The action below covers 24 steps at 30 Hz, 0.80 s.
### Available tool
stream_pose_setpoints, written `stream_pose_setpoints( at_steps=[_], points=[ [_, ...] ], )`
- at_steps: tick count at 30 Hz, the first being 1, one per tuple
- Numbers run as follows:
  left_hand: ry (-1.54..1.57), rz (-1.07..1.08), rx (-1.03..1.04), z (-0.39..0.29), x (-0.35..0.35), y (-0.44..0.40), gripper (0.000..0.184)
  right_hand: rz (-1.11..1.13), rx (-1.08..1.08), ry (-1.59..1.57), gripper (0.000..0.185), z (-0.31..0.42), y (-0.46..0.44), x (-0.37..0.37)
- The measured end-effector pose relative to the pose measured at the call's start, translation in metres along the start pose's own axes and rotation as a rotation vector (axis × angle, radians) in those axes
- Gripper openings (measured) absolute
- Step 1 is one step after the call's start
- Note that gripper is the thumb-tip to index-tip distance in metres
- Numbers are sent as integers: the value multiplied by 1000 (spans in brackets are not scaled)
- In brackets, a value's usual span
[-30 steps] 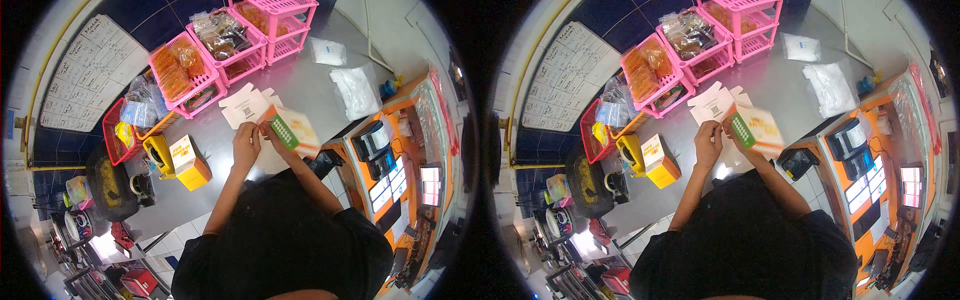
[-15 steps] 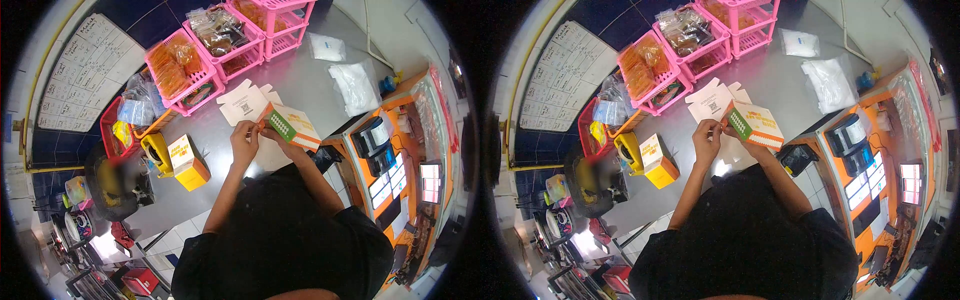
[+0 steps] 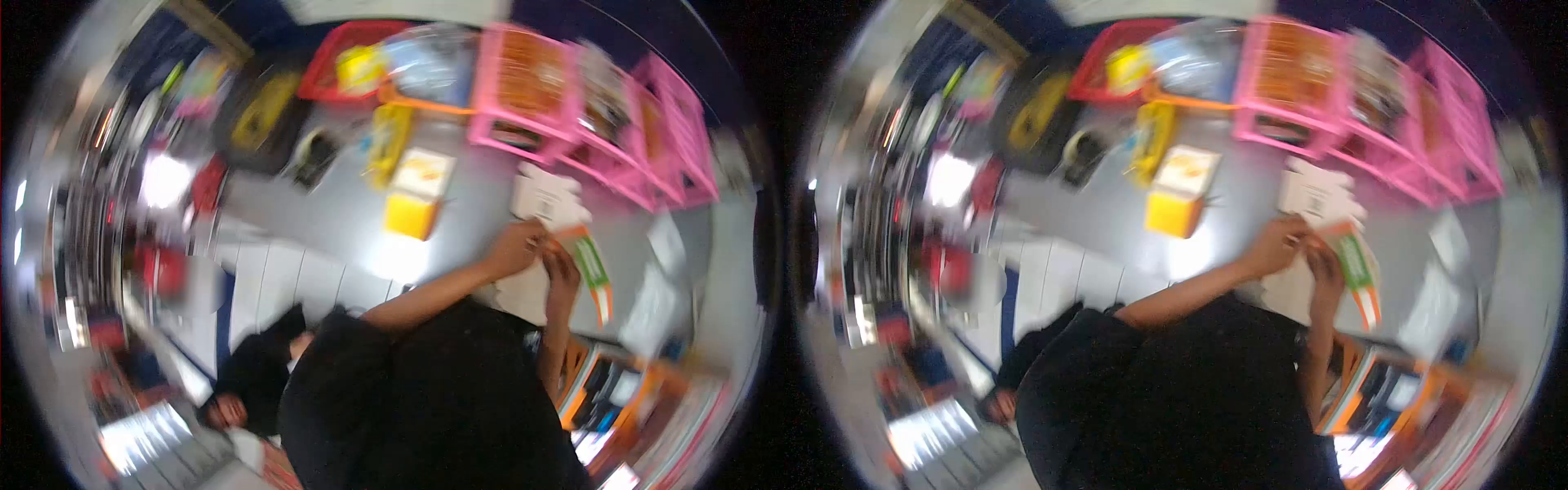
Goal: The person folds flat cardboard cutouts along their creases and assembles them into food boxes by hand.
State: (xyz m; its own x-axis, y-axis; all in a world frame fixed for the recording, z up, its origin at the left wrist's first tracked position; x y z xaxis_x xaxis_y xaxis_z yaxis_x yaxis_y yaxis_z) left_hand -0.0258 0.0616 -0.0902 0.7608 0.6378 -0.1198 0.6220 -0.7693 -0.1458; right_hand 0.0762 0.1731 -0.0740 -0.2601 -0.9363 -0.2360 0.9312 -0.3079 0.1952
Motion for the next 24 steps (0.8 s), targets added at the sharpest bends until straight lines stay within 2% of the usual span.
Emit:
stream_pose_setpoints(
  at_steps=[1, 3, 5, 12, 15, 19, 22, 24],
  points=[
    [-60, -51, 29, -5, -12, 4, 12, -4, -56, -190, 30, -10, -10, 9],
    [-158, -167, 37, -17, -32, 20, 9, 35, -8, -196, 33, -1, -19, 26],
    [-226, -291, 7, -17, -42, 37, 8, 166, 33, -157, 35, -2, -33, 39],
    [-170, -791, -14, -51, -43, 107, 5, 532, 4, -115, 34, 34, -32, 73],
    [-45, -939, -142, -46, -55, 140, 4, 718, -38, -56, 33, 31, -42, 105],
    [5, -1100, -70, -38, -33, 169, 4, 793, -38, 60, 30, 38, -23, 124],
    [-187, -1108, -21, -45, -17, 182, 12, 801, 21, -7, 33, 18, -18, 128],
    [-292, -1127, -66, -56, -7, 193, 16, 857, 29, 25, 34, 13, -14, 132]
  ],
)
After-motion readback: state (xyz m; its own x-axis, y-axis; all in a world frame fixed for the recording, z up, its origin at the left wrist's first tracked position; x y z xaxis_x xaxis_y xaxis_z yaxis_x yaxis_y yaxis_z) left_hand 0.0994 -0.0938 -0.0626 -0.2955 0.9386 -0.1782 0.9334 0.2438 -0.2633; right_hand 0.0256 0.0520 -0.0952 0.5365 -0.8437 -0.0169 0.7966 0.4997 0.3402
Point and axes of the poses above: each hand's wrist, its own y-axis away from the middle knuckle, its own x-axis out of the palm, z = x × y, the point moved 6 cm from there along -y, towards the middle knuckle, and after that the axes turned 13 degrees about z, right-handed, at the moved point
